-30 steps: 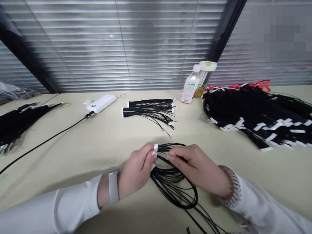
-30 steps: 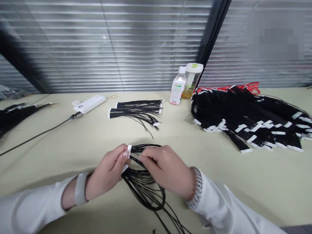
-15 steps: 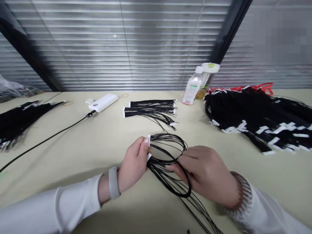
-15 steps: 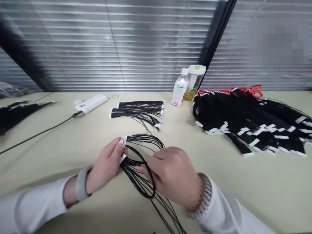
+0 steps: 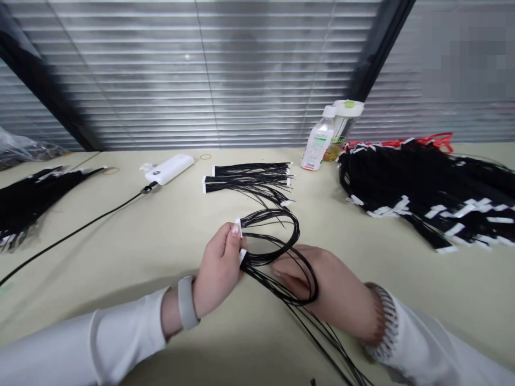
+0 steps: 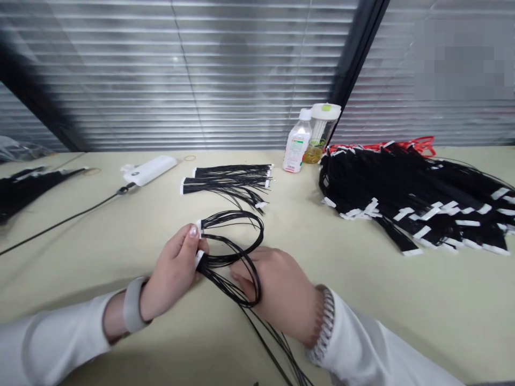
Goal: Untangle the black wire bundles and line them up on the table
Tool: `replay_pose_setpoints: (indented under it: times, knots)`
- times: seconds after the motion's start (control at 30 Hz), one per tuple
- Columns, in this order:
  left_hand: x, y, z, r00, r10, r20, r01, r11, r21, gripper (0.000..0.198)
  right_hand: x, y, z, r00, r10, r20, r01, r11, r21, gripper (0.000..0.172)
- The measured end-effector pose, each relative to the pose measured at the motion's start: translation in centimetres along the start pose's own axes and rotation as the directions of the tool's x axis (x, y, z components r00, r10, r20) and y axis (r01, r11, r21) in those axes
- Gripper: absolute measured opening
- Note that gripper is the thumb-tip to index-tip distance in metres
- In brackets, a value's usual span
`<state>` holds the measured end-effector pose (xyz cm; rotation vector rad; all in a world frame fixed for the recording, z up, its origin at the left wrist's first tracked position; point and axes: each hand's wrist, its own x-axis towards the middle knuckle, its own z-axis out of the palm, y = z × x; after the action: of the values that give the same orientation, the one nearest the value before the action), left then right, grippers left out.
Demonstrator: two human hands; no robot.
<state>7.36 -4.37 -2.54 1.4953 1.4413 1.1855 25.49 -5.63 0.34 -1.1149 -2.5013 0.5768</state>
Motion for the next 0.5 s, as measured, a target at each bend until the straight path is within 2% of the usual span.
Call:
replay_pose_setpoints:
  times: [0.13, 0.2, 0.5]
  knots:
    - [0.0, 0.3, -0.1, 0.999, 0.045, -0.001, -0.045, 0.998, 0.043, 0.036, 0.3, -0.5, 1.0, 0.992, -0.034, -0.120, 0.067, 0.958, 0.280, 0.029]
    - [0.0, 0.4, -0.1, 0.997, 0.082, 0.000, -0.082, 0.994, 0.075, 0.035, 0.5, -0.6, 1.4, 0.984, -0.050, -0.171, 0.105, 0.938, 0.330, 0.026]
    - [-0.3, 0.5, -0.1, 0.988, 0.156, 0.018, -0.157, 0.979, 0.132, 0.031, 0.5, -0.3, 2.2, 0.974, -0.098, -0.206, 0.143, 0.966, 0.215, 0.023]
